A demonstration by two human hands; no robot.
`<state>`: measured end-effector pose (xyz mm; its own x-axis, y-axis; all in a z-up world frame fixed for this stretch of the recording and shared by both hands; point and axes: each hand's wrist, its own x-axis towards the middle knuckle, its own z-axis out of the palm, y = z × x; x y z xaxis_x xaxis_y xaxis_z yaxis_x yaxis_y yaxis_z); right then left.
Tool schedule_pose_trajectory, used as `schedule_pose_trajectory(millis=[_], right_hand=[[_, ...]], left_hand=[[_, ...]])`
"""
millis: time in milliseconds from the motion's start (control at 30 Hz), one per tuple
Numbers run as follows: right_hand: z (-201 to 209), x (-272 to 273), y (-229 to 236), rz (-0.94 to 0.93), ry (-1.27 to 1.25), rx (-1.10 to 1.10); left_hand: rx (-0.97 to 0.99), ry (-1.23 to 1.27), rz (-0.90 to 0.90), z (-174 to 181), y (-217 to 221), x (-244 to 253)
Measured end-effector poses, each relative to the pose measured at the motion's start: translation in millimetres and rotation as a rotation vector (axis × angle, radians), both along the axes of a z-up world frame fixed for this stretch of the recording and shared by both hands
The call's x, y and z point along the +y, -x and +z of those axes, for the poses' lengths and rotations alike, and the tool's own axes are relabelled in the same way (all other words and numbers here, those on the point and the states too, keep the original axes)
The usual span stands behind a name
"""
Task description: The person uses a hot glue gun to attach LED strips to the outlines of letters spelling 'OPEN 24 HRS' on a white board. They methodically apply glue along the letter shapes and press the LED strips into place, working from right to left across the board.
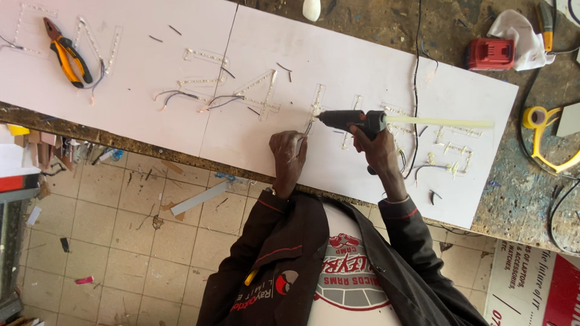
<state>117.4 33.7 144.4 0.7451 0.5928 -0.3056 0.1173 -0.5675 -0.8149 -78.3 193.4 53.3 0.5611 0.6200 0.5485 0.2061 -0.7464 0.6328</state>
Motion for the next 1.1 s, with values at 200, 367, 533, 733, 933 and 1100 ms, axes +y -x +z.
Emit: schedule_pose_trajectory(millis=[200,367,533,733,933,1100], right_hand=[[-19,-3,-25,-0.107,-0.026,-0.053],[-14,32,-34,-0.124,-0.110,-0.058],[5,49,-27,-0.090,-0.111,-0.063],[13,48,-31,-0.089,-0.046,-0.092],[24,46,-29,-0.094,-0.043,-0.094],[-4,49,-36,-0.090,-0.097,-0.104]], left_hand=[[0.052,-0.042,0.069,-20,-3,1],[0.072,-0.028,0.067,-19,-3,0],[0.097,-0.003,0.067,-15,0,-3],[0.072,-0.001,0.073,-23,-1,2],[0.019,-0.001,0.065,-22,-4,1],[0.052,0.041,0.062,-24,-2,0]])
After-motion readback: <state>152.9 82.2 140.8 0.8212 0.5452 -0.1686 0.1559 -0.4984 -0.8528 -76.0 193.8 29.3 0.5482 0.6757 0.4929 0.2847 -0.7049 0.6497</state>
